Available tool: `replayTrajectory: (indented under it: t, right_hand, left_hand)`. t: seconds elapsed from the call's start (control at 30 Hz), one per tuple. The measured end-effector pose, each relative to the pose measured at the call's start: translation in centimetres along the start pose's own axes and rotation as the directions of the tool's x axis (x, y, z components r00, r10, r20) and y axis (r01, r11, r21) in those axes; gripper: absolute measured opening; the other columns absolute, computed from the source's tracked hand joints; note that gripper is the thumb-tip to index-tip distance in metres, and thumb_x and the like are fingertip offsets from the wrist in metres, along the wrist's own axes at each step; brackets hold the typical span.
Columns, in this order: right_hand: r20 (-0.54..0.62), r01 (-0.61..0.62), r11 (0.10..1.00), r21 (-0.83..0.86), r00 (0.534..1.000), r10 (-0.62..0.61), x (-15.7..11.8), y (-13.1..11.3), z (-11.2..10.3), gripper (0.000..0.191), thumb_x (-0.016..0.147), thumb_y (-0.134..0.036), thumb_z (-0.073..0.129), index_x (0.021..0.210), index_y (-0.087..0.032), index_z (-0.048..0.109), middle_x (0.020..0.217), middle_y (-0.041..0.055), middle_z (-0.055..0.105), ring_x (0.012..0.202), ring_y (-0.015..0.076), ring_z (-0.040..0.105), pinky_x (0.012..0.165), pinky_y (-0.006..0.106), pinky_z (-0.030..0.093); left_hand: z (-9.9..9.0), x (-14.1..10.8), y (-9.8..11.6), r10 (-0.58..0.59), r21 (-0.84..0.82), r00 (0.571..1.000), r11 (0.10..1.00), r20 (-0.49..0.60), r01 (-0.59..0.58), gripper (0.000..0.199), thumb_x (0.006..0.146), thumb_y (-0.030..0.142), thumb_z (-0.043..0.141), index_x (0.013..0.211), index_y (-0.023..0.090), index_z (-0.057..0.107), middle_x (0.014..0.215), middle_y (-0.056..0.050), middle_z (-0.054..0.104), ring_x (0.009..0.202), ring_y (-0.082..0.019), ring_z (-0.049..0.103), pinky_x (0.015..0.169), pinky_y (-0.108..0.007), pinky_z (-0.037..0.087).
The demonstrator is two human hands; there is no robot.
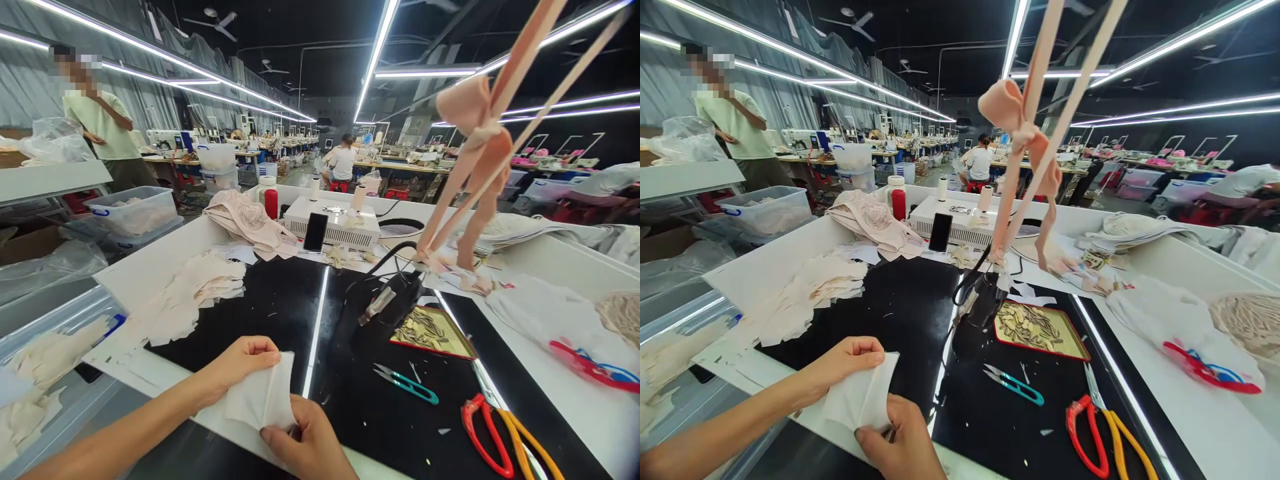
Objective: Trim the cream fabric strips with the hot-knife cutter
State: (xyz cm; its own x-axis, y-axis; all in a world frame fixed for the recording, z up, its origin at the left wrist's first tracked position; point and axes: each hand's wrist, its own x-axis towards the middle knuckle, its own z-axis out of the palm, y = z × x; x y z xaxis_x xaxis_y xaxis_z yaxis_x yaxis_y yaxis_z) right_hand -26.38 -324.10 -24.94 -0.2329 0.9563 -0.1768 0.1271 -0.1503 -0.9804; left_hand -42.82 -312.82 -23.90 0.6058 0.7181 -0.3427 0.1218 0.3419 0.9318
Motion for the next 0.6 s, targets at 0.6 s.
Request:
replayTrajectory:
  t: [0.6]
  right_hand:
    - [-0.248, -0.063, 0.912, -0.406, 0.968, -0.044, 3.4, 0.7, -3.4, 0.048, 0.102, -0.056, 0.051, 0.122, -0.021, 0.077, 0.096, 0.0095, 0.08, 0.082, 0.022, 0.075, 0.056, 0.025, 0.055]
  left_hand:
    - [-7.6, -4.2, 0.7, 0.092, -0.003, 0.968, 0.995, -0.234, -0.095, 0.055, 0.073, 0.07, 0.081, 0.08, 0.018, 0.07, 0.072, 0.001, 0.061, 0.067, -0.014, 0.051, 0.06, -0.023, 0.038]
